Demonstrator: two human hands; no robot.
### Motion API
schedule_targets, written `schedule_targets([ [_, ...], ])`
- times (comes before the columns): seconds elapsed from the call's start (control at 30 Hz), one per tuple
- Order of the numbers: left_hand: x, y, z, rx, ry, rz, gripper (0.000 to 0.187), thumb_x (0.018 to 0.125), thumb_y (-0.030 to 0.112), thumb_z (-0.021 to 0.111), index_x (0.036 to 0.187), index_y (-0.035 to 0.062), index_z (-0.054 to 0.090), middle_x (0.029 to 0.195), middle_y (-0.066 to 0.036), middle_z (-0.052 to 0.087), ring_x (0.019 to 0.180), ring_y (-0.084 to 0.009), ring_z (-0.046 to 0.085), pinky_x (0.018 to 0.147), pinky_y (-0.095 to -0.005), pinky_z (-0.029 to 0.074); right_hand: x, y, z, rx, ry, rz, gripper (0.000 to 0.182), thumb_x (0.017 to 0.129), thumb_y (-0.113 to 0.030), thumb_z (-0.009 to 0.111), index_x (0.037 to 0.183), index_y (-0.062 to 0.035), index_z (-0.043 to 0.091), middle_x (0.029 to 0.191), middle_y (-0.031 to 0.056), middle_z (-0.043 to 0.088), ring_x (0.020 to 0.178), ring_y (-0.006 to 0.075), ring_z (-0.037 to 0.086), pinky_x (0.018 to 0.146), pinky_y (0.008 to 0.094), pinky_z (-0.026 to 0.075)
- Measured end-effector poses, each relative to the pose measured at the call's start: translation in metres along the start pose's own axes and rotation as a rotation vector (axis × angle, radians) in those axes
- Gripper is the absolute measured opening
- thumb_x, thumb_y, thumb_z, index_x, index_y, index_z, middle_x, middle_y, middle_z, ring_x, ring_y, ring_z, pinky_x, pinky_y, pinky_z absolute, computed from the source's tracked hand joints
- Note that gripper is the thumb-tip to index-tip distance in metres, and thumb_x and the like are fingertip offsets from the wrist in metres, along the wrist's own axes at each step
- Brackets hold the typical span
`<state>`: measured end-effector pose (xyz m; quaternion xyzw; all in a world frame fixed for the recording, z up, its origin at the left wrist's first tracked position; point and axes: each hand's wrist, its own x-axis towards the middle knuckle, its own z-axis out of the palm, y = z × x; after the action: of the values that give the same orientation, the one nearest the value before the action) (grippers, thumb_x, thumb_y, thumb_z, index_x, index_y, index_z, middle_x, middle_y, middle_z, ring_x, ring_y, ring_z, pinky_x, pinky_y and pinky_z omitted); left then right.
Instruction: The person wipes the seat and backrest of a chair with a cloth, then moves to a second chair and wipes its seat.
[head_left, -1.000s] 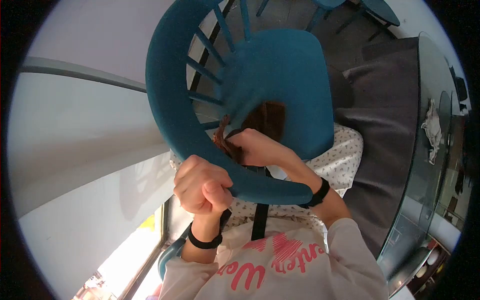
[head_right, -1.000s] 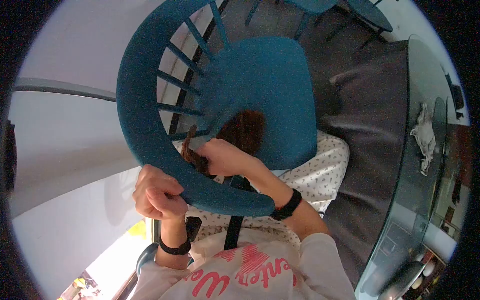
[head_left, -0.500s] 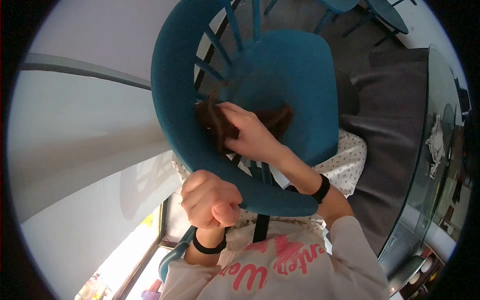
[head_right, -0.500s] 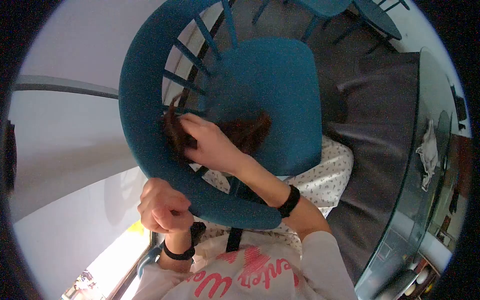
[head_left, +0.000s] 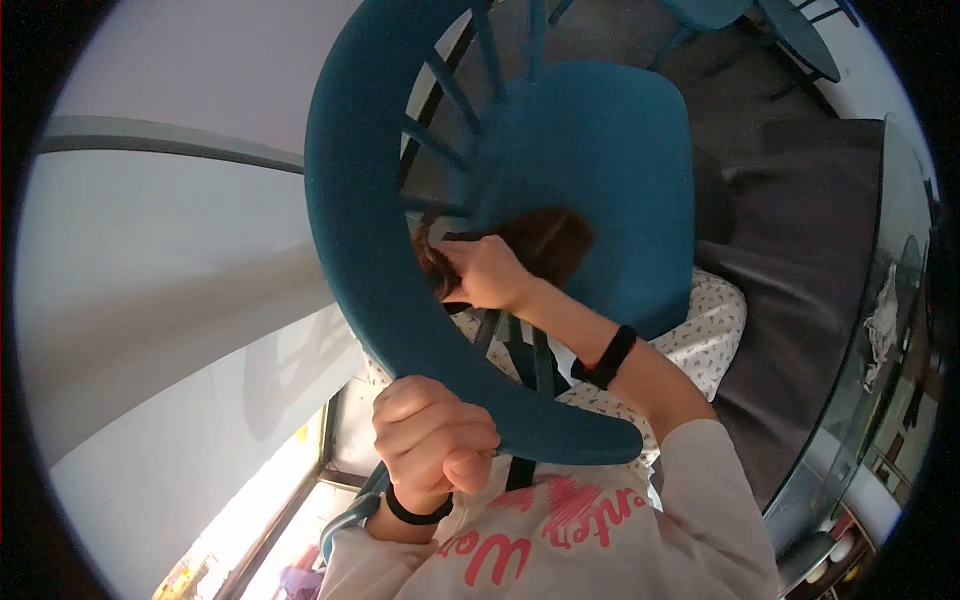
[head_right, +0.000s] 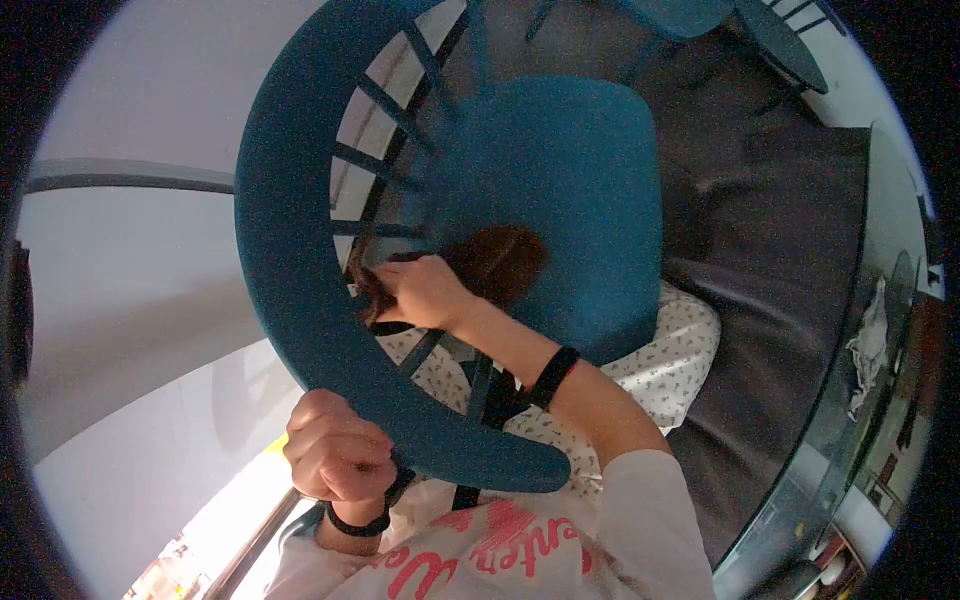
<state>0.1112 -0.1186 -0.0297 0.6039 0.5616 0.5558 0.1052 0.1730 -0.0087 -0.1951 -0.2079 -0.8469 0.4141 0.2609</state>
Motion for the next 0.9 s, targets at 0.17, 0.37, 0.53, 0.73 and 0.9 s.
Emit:
schedule_targets([
  [0.17, 0.004, 0.002, 0.008, 0.029, 0.059, 0.033, 0.048, 0.094, 0.019, 0.036, 0.047, 0.0118, 0.041, 0.041, 0.000, 0.047, 0.037, -0.0117, 0.040, 0.041, -0.0255, 0.030, -0.008, 0.033, 0.004, -0.063, -0.194, 0.172, 0.035, 0.070, -0.039, 0.072, 0.085, -0.0099, 0.061, 0.077, 0.0102, 0.063, 0.069, 0.0320, 0.061, 0.060, 0.0391, 0.049],
  [0.37, -0.002, -0.003, 0.003, 0.016, 0.044, 0.024, 0.042, 0.090, 0.018, 0.045, 0.050, 0.0093, 0.052, 0.048, 0.002, 0.051, 0.045, -0.0130, 0.047, 0.041, -0.0248, 0.035, -0.008, 0.049, 0.005, -0.146, -0.393, 0.356, 0.040, 0.067, -0.043, 0.070, 0.087, -0.0090, 0.064, 0.081, 0.0154, 0.065, 0.075, 0.0352, 0.062, 0.066, 0.0433, 0.050],
  [0.53, 0.010, 0.001, 0.009, 0.069, 0.007, 0.006, 0.038, 0.087, 0.014, 0.048, 0.050, 0.0083, 0.052, 0.049, 0.000, 0.052, 0.044, -0.0151, 0.046, 0.042, -0.0254, 0.034, -0.022, 0.043, 0.019, -0.137, -0.181, 0.364, 0.040, 0.068, -0.043, 0.069, 0.086, -0.0063, 0.065, 0.080, 0.0168, 0.065, 0.076, 0.0361, 0.063, 0.067, 0.0430, 0.051],
  [0.73, 0.012, -0.004, 0.010, 0.074, -0.045, -0.004, 0.029, 0.081, 0.010, 0.053, 0.052, 0.0072, 0.052, 0.050, -0.002, 0.051, 0.044, -0.0172, 0.042, 0.042, -0.0270, 0.033, 0.001, -0.005, -0.028, -0.118, -0.227, 0.288, 0.028, 0.072, -0.029, 0.067, 0.087, -0.0052, 0.064, 0.080, 0.0168, 0.064, 0.077, 0.0349, 0.062, 0.068, 0.0415, 0.050],
  [0.9, 0.012, -0.005, 0.011, 0.073, -0.035, -0.013, 0.026, 0.079, 0.010, 0.055, 0.053, 0.0077, 0.053, 0.051, -0.002, 0.051, 0.044, -0.0173, 0.043, 0.042, -0.0271, 0.033, 0.011, -0.052, -0.087, 0.118, -0.068, 0.091, 0.020, 0.069, -0.011, 0.069, 0.085, -0.0004, 0.063, 0.079, 0.0182, 0.063, 0.076, 0.0340, 0.063, 0.066, 0.0367, 0.049],
])
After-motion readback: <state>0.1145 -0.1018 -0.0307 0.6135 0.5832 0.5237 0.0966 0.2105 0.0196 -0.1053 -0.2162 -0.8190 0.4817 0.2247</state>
